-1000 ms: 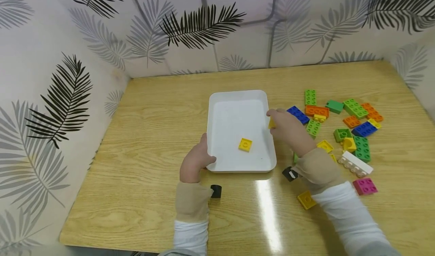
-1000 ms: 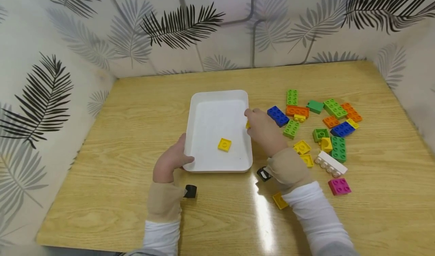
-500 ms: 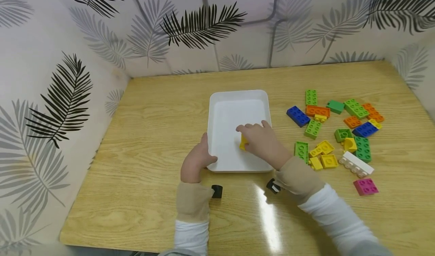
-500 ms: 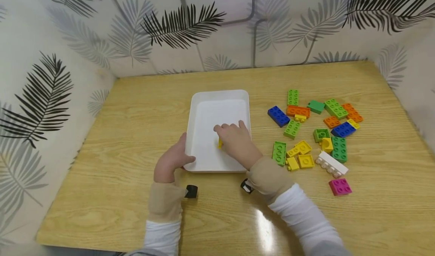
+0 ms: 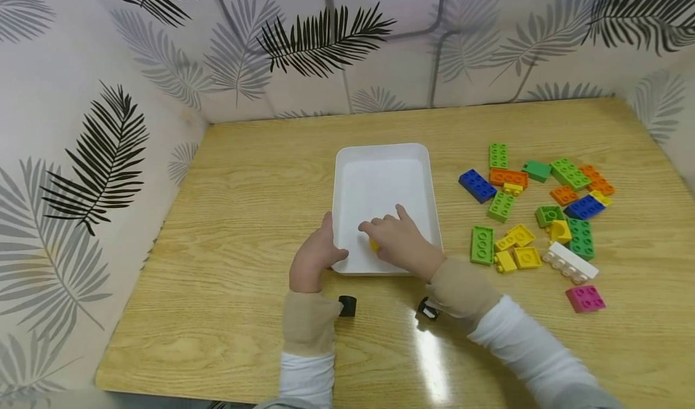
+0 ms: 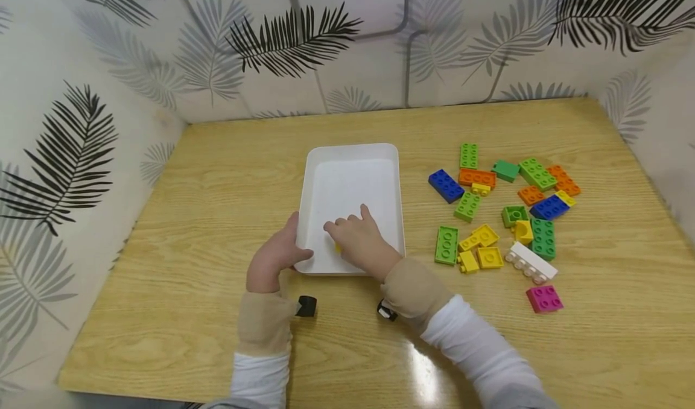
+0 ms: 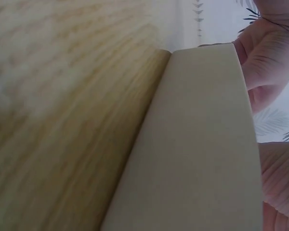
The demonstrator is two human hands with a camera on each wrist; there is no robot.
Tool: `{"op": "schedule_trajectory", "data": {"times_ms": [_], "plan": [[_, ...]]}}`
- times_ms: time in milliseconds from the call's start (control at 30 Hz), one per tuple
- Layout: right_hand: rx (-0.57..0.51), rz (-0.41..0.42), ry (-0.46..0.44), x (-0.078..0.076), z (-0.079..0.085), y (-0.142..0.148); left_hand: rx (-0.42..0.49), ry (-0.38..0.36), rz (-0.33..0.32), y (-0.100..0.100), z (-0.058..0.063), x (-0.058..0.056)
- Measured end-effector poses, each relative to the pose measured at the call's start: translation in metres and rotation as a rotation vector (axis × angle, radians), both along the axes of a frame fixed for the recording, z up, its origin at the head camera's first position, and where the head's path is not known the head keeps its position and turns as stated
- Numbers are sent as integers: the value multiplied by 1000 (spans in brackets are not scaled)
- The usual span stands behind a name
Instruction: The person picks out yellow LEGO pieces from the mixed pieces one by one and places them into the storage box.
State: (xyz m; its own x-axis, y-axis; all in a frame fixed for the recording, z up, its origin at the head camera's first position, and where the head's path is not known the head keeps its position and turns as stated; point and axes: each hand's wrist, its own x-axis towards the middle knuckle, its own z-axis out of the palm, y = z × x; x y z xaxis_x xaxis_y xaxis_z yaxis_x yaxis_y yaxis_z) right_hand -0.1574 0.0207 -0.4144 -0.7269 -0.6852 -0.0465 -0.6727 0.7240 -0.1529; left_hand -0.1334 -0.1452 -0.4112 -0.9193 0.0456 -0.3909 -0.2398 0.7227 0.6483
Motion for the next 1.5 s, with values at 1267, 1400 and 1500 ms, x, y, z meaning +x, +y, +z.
{"op": "schedule_trajectory", "data": {"times_ms": [1267,1400,1500], "plan": [[-57,-108,-84,-3,7,30,42,-18,3,1,-1,-1],[-76,-195,-122,-10,16,51,43,-6,1,2,-1,-1],[-96,-283,-154,-17,26,73,25,-10,4,2,-1,-1]]}}
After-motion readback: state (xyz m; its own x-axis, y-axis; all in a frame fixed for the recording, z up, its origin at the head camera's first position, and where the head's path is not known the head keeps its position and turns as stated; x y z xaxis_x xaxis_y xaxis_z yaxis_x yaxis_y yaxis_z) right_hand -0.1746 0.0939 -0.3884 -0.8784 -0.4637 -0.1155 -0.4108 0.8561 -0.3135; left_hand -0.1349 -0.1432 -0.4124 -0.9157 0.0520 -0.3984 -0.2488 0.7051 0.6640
